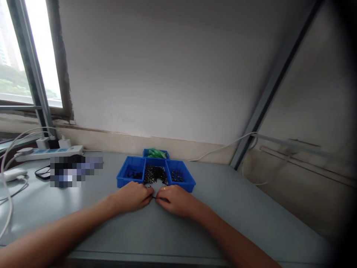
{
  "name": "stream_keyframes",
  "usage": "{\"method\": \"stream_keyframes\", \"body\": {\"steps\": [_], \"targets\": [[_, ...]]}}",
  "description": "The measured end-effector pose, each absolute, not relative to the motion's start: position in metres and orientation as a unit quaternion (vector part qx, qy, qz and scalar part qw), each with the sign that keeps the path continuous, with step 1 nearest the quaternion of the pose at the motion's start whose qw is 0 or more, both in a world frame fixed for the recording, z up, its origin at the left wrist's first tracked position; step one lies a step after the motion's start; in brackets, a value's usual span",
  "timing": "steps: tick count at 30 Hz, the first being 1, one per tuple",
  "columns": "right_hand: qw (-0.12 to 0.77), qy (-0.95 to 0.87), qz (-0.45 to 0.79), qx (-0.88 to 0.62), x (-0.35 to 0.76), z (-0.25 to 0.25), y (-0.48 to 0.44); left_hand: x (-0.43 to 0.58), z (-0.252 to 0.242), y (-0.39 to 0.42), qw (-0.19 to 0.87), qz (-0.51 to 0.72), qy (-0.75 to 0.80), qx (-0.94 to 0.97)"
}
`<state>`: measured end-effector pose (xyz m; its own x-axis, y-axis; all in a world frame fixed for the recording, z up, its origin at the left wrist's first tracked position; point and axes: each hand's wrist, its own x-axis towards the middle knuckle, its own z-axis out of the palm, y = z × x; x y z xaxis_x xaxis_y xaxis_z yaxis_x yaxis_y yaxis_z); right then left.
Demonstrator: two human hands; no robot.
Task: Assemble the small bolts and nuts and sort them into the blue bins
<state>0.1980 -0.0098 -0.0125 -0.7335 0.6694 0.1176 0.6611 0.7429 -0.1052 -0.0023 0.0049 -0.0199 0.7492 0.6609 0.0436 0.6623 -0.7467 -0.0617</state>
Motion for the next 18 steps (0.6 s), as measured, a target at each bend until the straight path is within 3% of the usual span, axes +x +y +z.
{"method": "stream_keyframes", "body": {"steps": [18], "targets": [[0.088, -0.926, 0.028, -0.367, 0.1987, -0.0156, -0.0084, -0.0028, -0.0213, 0.0047, 0.035, -0.023, -0.315, -0.948]]}}
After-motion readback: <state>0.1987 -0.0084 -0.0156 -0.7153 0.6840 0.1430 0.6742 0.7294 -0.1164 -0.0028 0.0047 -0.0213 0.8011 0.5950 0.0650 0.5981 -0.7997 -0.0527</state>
